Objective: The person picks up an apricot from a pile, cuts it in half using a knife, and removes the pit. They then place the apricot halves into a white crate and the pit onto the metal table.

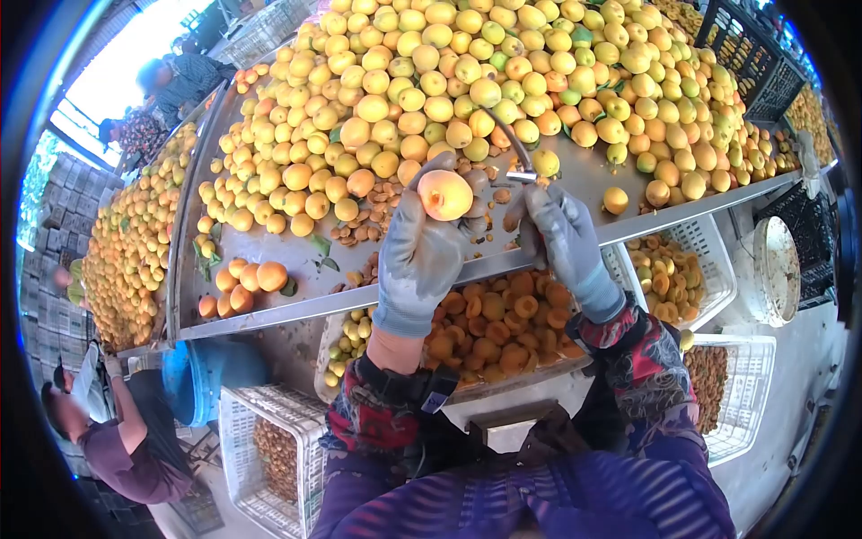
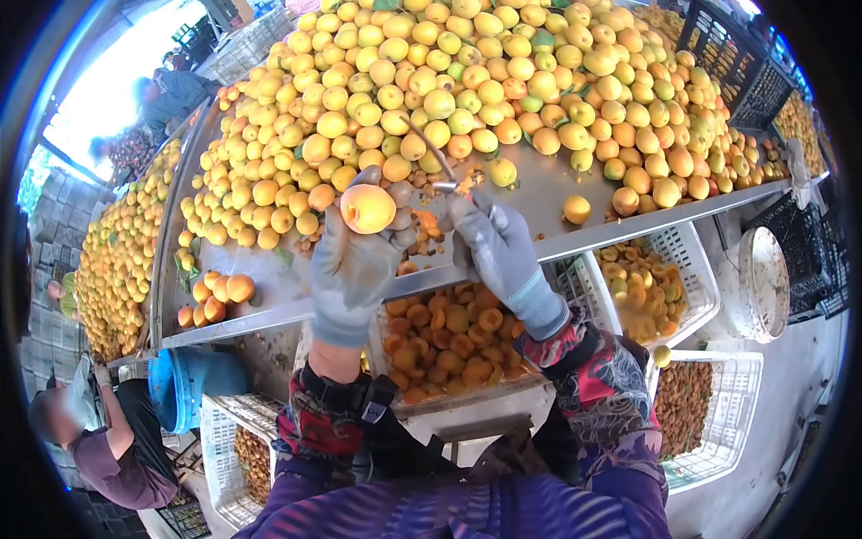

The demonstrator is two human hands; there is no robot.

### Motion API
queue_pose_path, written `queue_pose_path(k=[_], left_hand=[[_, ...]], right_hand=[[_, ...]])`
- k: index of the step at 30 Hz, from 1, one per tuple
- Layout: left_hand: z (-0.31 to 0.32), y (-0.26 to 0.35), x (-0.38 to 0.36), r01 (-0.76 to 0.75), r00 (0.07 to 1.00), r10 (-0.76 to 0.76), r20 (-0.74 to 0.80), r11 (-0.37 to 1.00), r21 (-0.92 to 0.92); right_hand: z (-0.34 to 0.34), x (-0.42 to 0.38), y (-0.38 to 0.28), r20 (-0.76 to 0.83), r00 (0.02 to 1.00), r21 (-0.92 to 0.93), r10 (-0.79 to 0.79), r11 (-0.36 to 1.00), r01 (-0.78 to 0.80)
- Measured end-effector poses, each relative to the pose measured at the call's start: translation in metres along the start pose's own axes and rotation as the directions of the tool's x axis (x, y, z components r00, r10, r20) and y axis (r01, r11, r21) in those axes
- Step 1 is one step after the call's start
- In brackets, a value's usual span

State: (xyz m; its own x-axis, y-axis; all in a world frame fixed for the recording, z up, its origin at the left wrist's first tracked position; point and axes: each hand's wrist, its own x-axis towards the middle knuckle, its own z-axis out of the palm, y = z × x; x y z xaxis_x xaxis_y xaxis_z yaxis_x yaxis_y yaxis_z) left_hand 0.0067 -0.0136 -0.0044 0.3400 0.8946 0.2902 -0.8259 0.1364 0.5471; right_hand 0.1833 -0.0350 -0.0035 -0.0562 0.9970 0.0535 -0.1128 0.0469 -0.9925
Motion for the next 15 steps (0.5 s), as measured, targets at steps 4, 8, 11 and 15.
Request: queue_pose_path(k=[4,8,11,15], left_hand=[[-0.005,0.000,0.000,0.033,0.999,-0.032,0.023,0.999,-0.019],[0.004,-0.002,-0.001,-0.029,0.995,0.034,-0.096,0.998,0.053],[-0.003,-0.003,-0.002,-0.042,0.987,0.069,-0.147,0.983,0.179],[0.004,0.000,-0.005,-0.032,0.979,0.097,-0.178,0.942,0.333]], right_hand=[[0.009,-0.010,-0.007,0.080,0.993,-0.062,-0.086,0.994,0.091],[0.011,-0.014,0.000,0.165,0.953,-0.156,-0.254,0.947,0.279],[0.011,-0.017,0.001,0.215,0.953,-0.217,-0.216,0.940,0.262],[0.014,-0.016,0.001,0.226,0.949,-0.270,-0.222,0.921,0.280]])
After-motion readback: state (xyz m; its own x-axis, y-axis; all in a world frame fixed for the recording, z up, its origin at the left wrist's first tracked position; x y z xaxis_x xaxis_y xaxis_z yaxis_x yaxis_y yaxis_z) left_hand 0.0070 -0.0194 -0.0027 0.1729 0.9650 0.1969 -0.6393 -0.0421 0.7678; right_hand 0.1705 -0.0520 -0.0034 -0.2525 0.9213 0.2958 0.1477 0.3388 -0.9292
